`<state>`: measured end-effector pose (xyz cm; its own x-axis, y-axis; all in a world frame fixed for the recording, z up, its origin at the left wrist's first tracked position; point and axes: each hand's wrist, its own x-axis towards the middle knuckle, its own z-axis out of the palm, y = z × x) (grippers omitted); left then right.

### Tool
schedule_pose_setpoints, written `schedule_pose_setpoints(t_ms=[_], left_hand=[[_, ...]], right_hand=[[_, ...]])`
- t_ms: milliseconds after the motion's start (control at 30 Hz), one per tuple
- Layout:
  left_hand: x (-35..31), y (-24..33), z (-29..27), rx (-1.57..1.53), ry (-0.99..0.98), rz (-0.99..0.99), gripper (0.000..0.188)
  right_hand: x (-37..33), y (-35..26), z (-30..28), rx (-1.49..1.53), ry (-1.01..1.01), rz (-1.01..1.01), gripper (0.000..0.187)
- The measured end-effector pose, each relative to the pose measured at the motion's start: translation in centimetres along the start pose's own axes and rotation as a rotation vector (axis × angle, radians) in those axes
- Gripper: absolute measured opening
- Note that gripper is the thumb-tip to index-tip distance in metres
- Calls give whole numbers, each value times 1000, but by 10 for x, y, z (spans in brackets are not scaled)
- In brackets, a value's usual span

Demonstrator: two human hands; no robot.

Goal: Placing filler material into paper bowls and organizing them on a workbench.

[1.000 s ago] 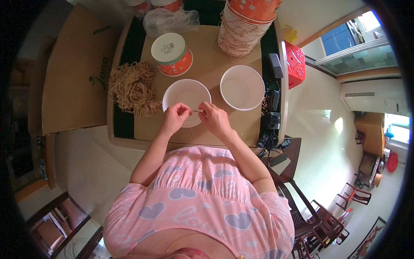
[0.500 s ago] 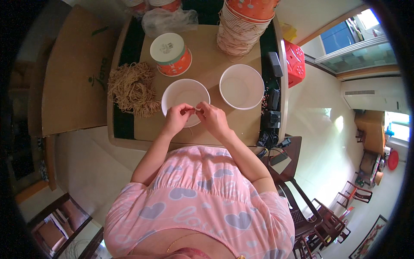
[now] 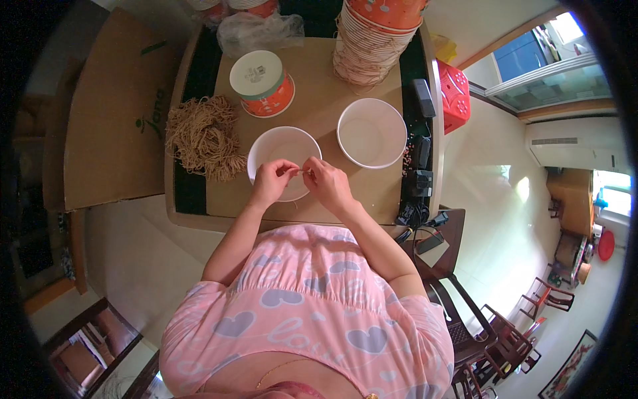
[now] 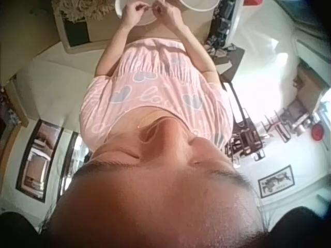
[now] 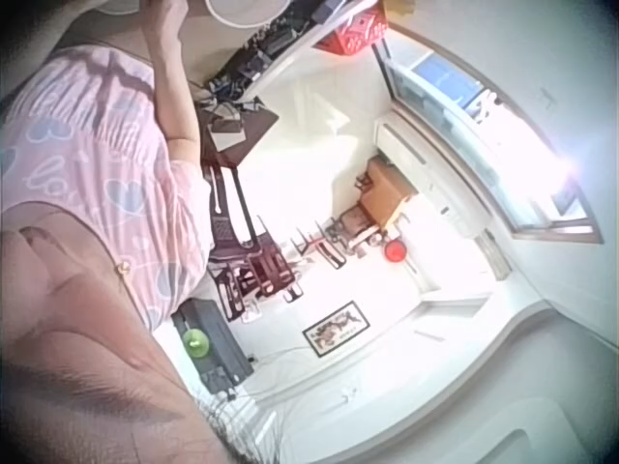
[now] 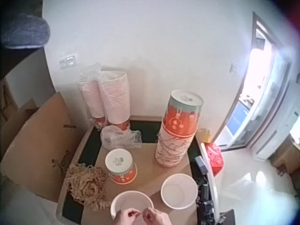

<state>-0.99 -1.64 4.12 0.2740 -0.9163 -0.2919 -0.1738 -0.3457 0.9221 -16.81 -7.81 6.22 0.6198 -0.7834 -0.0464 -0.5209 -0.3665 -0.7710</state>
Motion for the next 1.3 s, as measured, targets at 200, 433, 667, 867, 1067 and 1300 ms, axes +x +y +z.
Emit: schedule_pose_setpoints(t_ms=[200, 433, 667, 867, 1067, 1300], left_hand=[[-2, 3, 7, 68, -36, 179, 18], [-7, 18, 7, 259, 70, 365, 13], [-6, 13, 6, 257, 88, 340, 11], [-7, 12, 3, 94, 66, 235, 14], [-4, 6, -4, 88, 38, 215, 11], [-2, 3, -1, -13, -4, 90, 11]], right_hand=[[-1, 7, 3, -3, 37, -54, 10], [0, 5, -5, -26, 11, -94, 11], [0, 5, -5, -6, -4, -84, 11], [1, 4, -2, 102, 11, -63, 12], [2, 1, -2, 120, 17, -29, 10], [0, -1, -4, 87, -1, -36, 11]])
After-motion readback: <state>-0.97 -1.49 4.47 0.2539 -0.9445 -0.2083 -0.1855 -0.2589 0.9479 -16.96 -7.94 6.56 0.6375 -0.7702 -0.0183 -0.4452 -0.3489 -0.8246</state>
